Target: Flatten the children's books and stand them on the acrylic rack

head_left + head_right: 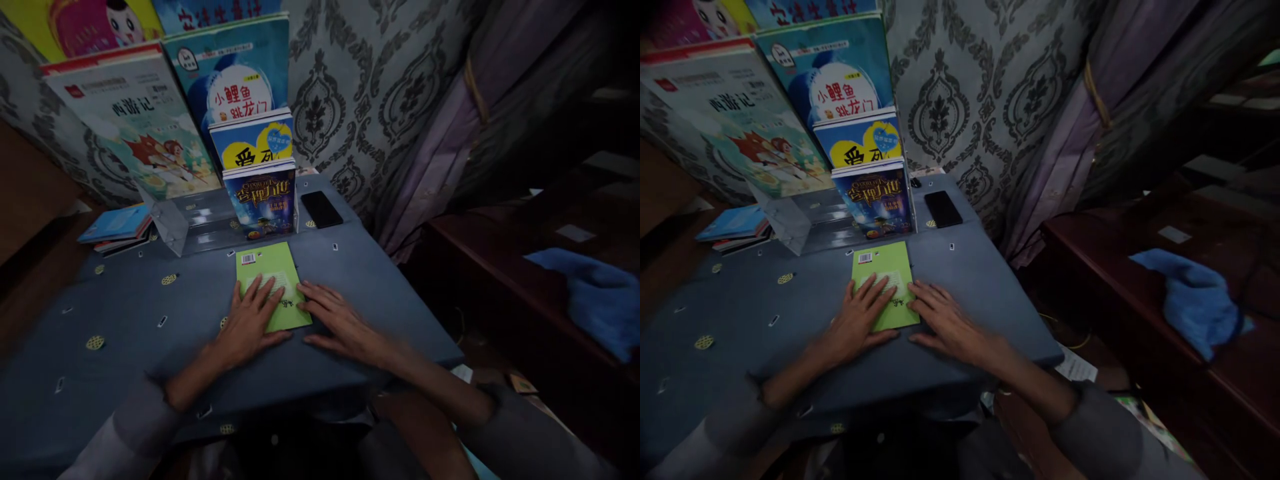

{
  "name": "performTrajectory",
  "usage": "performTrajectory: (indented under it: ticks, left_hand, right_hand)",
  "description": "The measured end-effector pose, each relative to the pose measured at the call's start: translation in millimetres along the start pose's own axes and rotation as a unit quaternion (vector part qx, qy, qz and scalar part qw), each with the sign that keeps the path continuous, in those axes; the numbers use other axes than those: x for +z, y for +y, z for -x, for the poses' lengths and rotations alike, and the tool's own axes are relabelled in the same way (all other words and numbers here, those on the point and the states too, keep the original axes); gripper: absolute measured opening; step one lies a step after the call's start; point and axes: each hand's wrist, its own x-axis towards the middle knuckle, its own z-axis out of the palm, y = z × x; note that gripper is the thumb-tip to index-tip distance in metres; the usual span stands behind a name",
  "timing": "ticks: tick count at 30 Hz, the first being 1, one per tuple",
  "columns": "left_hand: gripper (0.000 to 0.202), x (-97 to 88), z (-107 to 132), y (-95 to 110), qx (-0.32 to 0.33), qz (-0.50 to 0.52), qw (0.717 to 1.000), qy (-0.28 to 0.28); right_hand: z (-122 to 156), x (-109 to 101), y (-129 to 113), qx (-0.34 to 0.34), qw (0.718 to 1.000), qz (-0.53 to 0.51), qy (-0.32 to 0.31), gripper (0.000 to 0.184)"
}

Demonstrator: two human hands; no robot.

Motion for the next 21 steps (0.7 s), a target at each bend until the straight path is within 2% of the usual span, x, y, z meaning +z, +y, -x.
performTrajectory:
  ticks: [3, 5, 8, 12, 15, 18, 21]
  left_hand:
    - [0.079, 2.6, 4, 0, -0.031, -0.002, 1.000, -0.004]
    - [0.079, 3.1, 5, 1, -0.035, 0.007, 0.999, -0.008]
    - [0.077, 3.0, 7, 1, -0.031, 0.020, 0.999, -0.009]
    - [0.076, 0.7, 9, 1, -0.033, 0.023, 0.999, -0.017]
    - [0.075, -3.5, 12, 3, -0.042, 0.023, 0.999, -0.027]
    - [0.075, -8.1, 16, 8, -0.044, 0.016, 0.998, -0.036]
    - [0.079, -10.7, 24, 15, -0.042, 0.007, 0.998, -0.051]
  right_hand:
    - [-13, -1, 2, 0.007, 0.999, 0.005, -0.032, 0.067]
    - [-23, -1, 3, 0.016, 0.999, 0.003, -0.048, 0.073]
    - [-47, -1, 10, 0.042, 0.996, 0.007, -0.072, 0.069]
    - [-95, -1, 33, 0.088, 0.991, 0.040, -0.092, 0.063]
    - [-124, 5, 52, 0.092, 0.992, 0.060, -0.070, 0.060]
    - [-132, 14, 62, 0.079, 0.994, 0.062, -0.036, 0.059]
    - [-123, 20, 62, 0.060, 0.997, 0.045, -0.022, 0.061]
